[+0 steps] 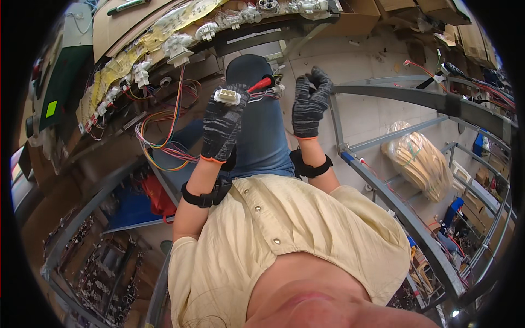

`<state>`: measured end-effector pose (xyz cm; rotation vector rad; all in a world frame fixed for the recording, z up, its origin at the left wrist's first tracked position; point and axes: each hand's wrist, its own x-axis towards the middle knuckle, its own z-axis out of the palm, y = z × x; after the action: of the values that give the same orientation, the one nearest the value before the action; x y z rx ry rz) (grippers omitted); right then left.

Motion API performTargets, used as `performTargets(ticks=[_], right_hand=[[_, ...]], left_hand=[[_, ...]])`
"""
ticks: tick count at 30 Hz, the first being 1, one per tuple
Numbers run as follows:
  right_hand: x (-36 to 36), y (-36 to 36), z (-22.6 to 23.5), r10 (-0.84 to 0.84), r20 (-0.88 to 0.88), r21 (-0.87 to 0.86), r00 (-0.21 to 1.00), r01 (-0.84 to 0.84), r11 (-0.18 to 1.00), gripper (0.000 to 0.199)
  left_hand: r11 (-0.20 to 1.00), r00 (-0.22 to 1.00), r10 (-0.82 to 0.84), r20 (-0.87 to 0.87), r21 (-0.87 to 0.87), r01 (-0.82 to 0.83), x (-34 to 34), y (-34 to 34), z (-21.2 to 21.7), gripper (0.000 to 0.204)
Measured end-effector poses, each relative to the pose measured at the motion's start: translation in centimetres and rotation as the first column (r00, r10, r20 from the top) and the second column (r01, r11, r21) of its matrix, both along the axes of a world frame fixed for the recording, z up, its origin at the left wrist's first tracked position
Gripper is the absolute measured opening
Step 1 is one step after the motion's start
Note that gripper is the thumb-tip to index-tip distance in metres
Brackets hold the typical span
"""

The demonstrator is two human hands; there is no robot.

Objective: The person is assembling and testing a wire harness by connecting various wire ends into a testing fixture on a workbench.

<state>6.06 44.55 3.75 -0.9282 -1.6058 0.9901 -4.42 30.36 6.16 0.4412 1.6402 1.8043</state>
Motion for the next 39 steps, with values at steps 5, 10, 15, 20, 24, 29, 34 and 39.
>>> performTargets(ticks=[5, 10, 15, 20, 24, 29, 34, 39], right_hand=[[3.4, -0.2, -6.8, 0.384, 0.272, -0.548, 0.882, -0.186, 0.815, 0.023], [0.6, -0.1, -4.0, 0.283, 0.198, -0.425, 0.938, -0.178, 0.888, 0.02], [-1.7, -0.1, 3.2, 0.484, -0.026, -0.098, 0.875, -0.484, 0.87, 0.025], [-6.5, 1.6, 2.9, 0.402, -0.378, -0.5, 0.834, -0.55, 0.669, 0.025], [-8.7, 2.0, 3.2, 0.475, -0.347, -0.377, 0.809, -0.584, 0.719, 0.023], [-9.3, 1.6, 4.4, 0.425, -0.369, -0.449, 0.826, -0.559, 0.697, 0.024], [-10.6, 1.0, 5.6, 0.356, -0.371, -0.373, 0.857, -0.489, 0.788, 0.02], [-7.3, 0.8, -1.1, 0.224, -0.299, -0.432, 0.928, -0.341, 0.835, 0.031]], left_hand=[[0.979, 0.992, -0.027, -0.126, -0.205, 0.001, -0.2, -1.0, -0.6, 0.017], [0.941, 0.983, -0.067, -0.172, -0.339, 0.005, 0.3, -1.6, -0.3, 0.021], [0.988, 0.814, 0.017, 0.581, 0.116, -0.104, 0.2, -2.1, 0.5, 0.029], [0.984, 0.932, 0.18, 0.313, -0.061, -0.169, -1.3, 1.0, 2.3, 0.023], [0.981, 0.952, 0.181, 0.246, 0.022, -0.192, -2.8, 2.3, 1.9, 0.026], [0.97, 0.926, 0.242, 0.289, -0.051, -0.237, -4.3, 3.2, 2.7, 0.022], [0.92, 0.782, 0.093, -0.616, -0.247, -0.305, -5.7, 2.9, -0.2, 0.021], [0.99, 0.978, 0.128, 0.167, -0.072, -0.117, -6.4, 4.0, 2.6, 0.017]])
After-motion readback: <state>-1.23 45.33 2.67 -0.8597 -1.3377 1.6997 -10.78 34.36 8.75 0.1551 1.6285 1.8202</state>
